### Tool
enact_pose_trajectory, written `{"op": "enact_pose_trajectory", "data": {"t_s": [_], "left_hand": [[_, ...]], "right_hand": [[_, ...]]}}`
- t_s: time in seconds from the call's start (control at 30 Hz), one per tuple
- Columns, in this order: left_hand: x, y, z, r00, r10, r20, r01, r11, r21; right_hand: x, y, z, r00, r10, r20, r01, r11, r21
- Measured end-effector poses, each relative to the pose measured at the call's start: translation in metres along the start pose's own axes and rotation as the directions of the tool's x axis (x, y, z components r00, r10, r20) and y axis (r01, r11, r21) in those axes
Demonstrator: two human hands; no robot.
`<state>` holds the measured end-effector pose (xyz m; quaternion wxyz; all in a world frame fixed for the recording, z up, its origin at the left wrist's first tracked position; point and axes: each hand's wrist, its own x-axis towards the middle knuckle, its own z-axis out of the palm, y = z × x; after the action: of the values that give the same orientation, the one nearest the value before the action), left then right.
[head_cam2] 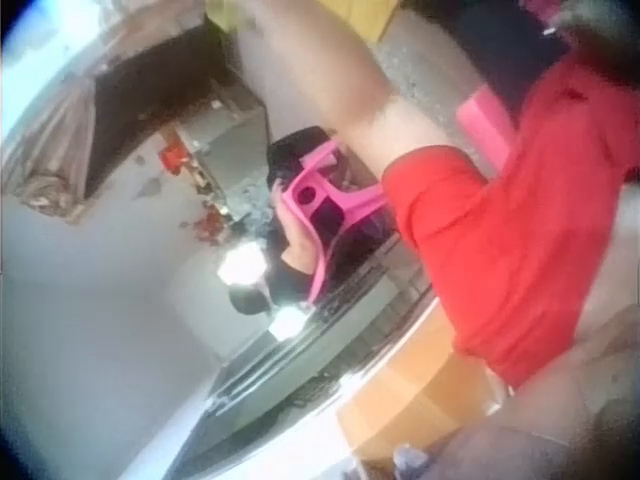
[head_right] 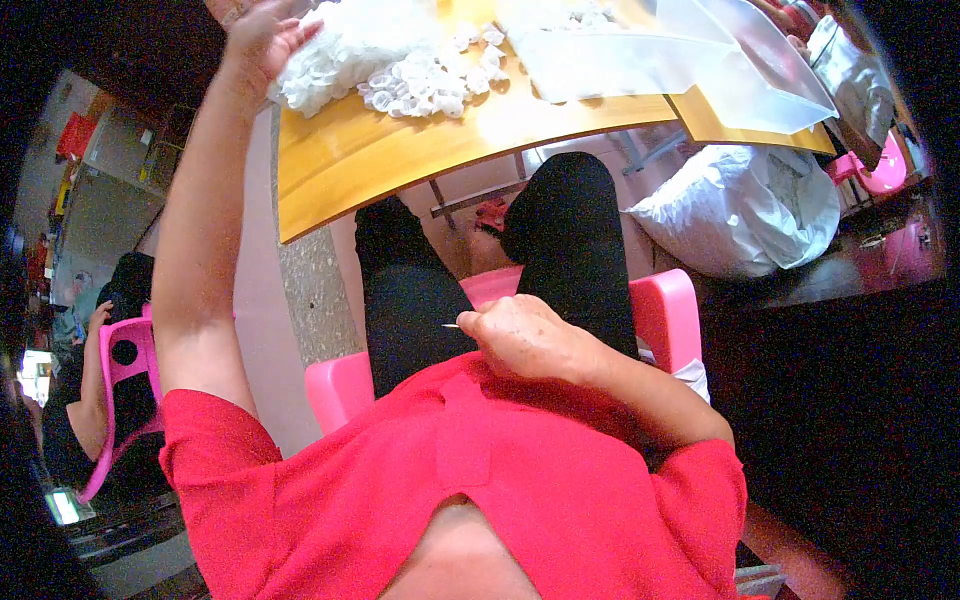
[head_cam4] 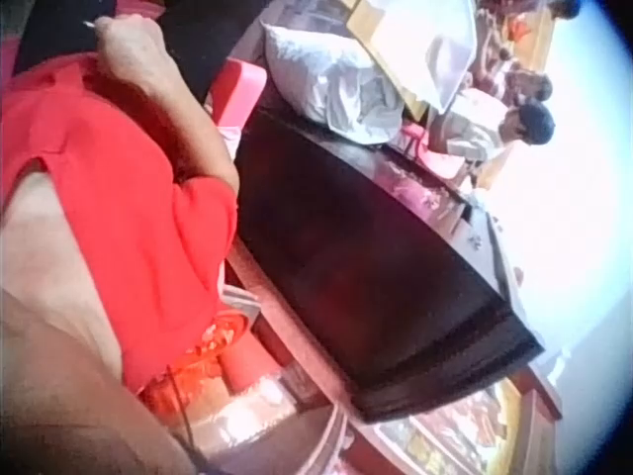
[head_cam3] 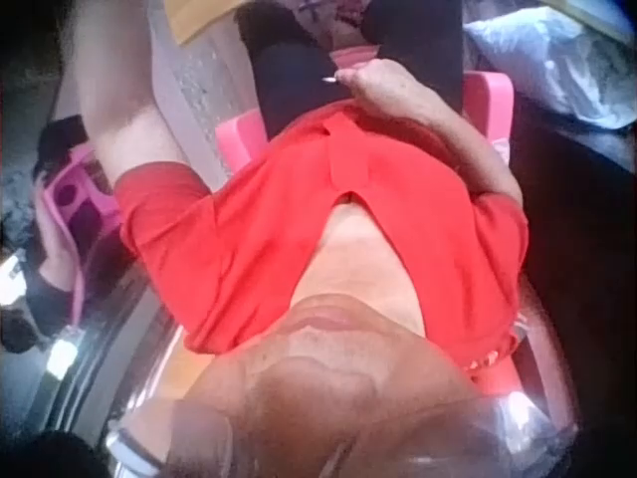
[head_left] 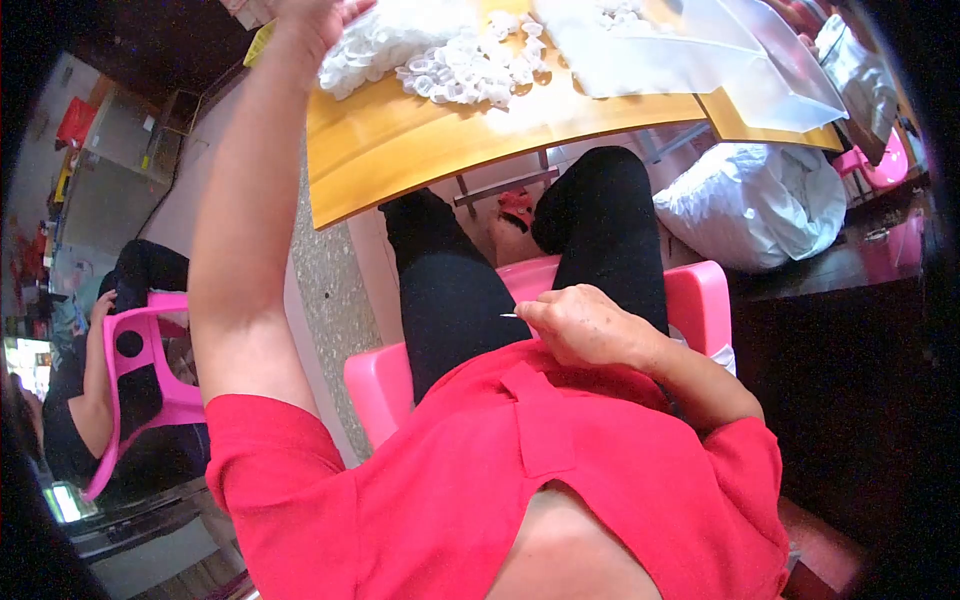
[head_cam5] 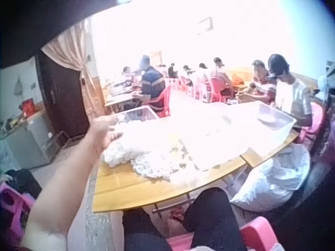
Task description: The person assembles plastic components by inserting a small metal pin into a white plastic base using a tool, then places the finished piece into a container and retrieves a new base to repeat the process.
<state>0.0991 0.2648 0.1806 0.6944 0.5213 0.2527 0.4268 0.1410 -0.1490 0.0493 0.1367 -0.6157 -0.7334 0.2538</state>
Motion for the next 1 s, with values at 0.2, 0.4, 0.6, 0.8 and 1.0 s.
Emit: {"op": "enact_pose_trajectory", "data": {"t_s": [0.2,0.4,0.6,0.8,1.0], "left_hand": [[-0.055,-0.124,0.028,0.913,0.143,0.383,-0.408,0.277,0.87],[-0.057,-0.169,0.014,0.727,0.301,0.618,-0.622,-0.093,0.777],[-0.06,-0.167,0.007,0.707,0.402,0.581,-0.595,-0.105,0.797],[-0.124,-0.129,0.005,0.755,0.404,0.517,-0.632,0.236,0.738],[-0.261,-0.098,0.01,0.68,0.351,0.644,-0.73,0.41,0.547]], "right_hand": [[0.002,0.017,-0.011,1.0,0.019,0.017,-0.019,1.0,-0.006],[0.004,0.023,-0.005,1.0,-0.008,-0.029,0.008,1.0,0.009],[0.004,0.022,-0.007,1.0,0.005,-0.012,-0.005,1.0,-0.006],[0.009,0.032,-0.007,0.917,0.044,-0.397,0.083,0.951,0.298],[0.038,0.008,-0.044,0.88,0.369,-0.299,0.059,0.54,0.84]]}}
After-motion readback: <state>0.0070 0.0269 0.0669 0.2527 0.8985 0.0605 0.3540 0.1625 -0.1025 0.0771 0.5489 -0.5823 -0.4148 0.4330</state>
